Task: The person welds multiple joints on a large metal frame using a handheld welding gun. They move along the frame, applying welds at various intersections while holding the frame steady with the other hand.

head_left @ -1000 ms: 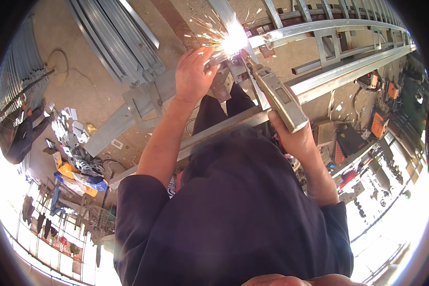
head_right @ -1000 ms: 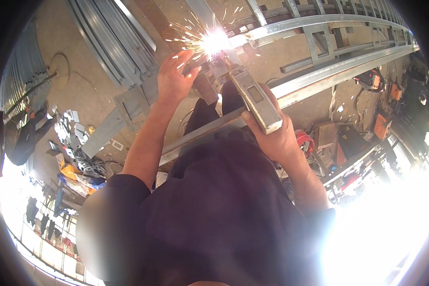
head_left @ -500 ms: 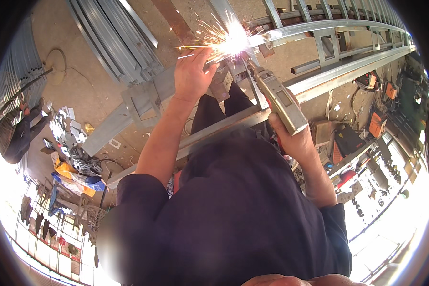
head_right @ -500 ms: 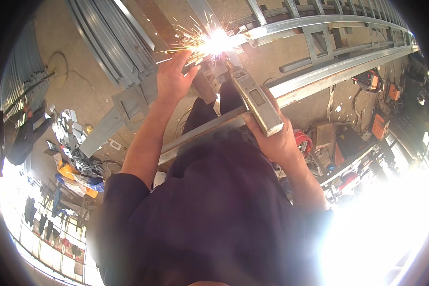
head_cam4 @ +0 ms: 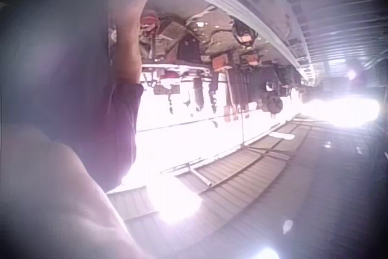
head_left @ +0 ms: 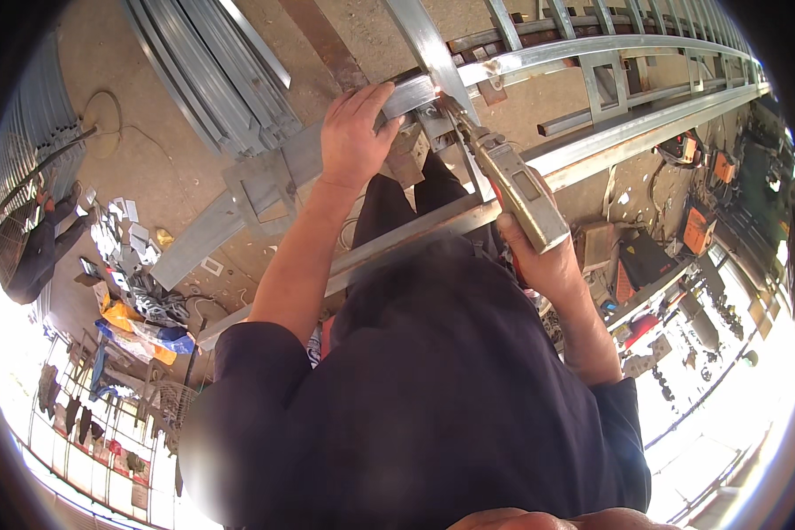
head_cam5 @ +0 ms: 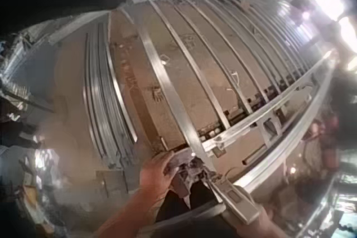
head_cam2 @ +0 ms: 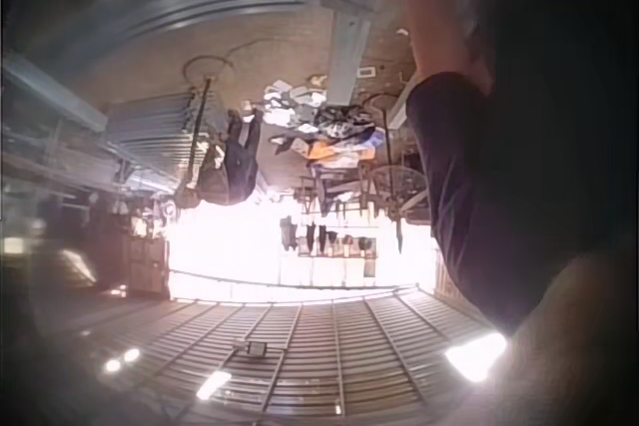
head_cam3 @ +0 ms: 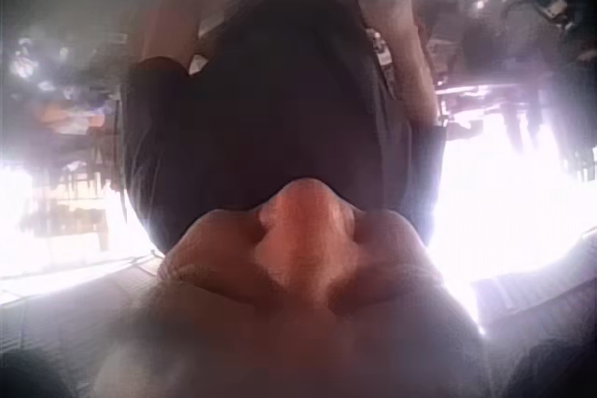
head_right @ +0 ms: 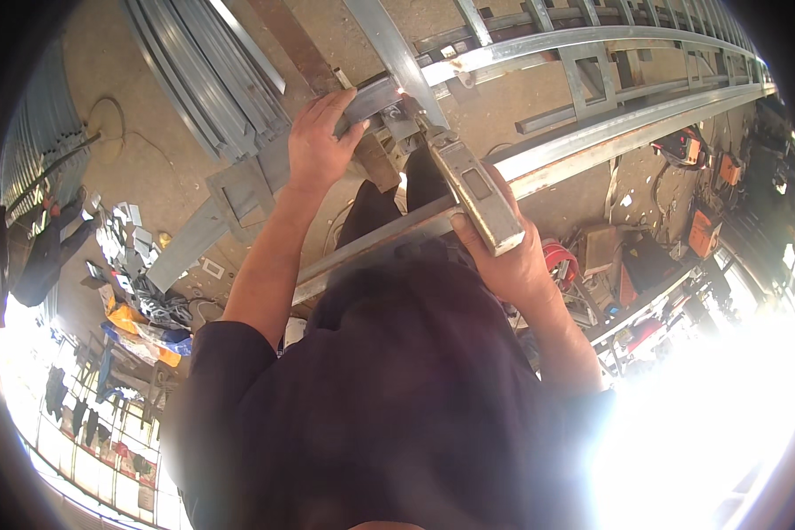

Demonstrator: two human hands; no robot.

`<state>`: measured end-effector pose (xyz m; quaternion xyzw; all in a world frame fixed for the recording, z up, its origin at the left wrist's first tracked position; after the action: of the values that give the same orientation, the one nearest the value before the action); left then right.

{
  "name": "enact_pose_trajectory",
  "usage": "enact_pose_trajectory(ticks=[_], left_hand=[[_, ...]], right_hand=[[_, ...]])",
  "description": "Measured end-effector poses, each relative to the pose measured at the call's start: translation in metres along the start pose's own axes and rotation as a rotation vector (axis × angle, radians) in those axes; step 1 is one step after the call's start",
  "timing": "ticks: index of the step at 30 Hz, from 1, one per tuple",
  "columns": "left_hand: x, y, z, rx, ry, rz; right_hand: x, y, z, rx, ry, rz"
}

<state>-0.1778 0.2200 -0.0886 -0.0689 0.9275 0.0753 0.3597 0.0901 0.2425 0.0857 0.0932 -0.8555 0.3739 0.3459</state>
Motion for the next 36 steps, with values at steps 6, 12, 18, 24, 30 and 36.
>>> enact_pose_trajectory(ticks=[6,12,18,24,30,36], left_hand=[[-0.0019,-0.0005,-0.0014,0.006,0.005,-0.006],[-0.0028,0.0000,-0.0015,0.000,0.008,-0.003],[-0.0014,-0.0002,-0.0003,0.001,-0.030,0.002],[-0.0013,0.0003,0.0001,-0.002,-0.037,0.002],[0.0012,-0.0006,0.0011,-0.005,-0.026,0.007],[-0.0008,-0.0001,0.0003,0.001,-0.033,0.004]], right_hand=[[-0.0024,-0.0001,0.0013,-0.014,-0.010,-0.039],[0.0003,-0.0003,0.0007,-0.007,0.022,-0.010],[0.0031,-0.0022,0.0010,0.007,0.103,0.064],[0.0025,-0.0022,0.0007,-0.006,0.054,0.017],[0.0016,-0.0023,-0.0008,0.024,0.062,0.043],[-0.0033,-0.0044,0.0014,-0.007,0.028,-0.013]])
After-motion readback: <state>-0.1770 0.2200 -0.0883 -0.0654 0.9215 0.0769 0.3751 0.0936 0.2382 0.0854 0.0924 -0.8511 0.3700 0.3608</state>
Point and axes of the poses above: each hand's wrist, its own y-axis towards the middle knuckle, its own z-axis out of the palm, x = y × z, the point moved 1 cm from there along y, towards the middle knuckle, and after that the axes turned 5 degrees about x, right-handed, at the moved point
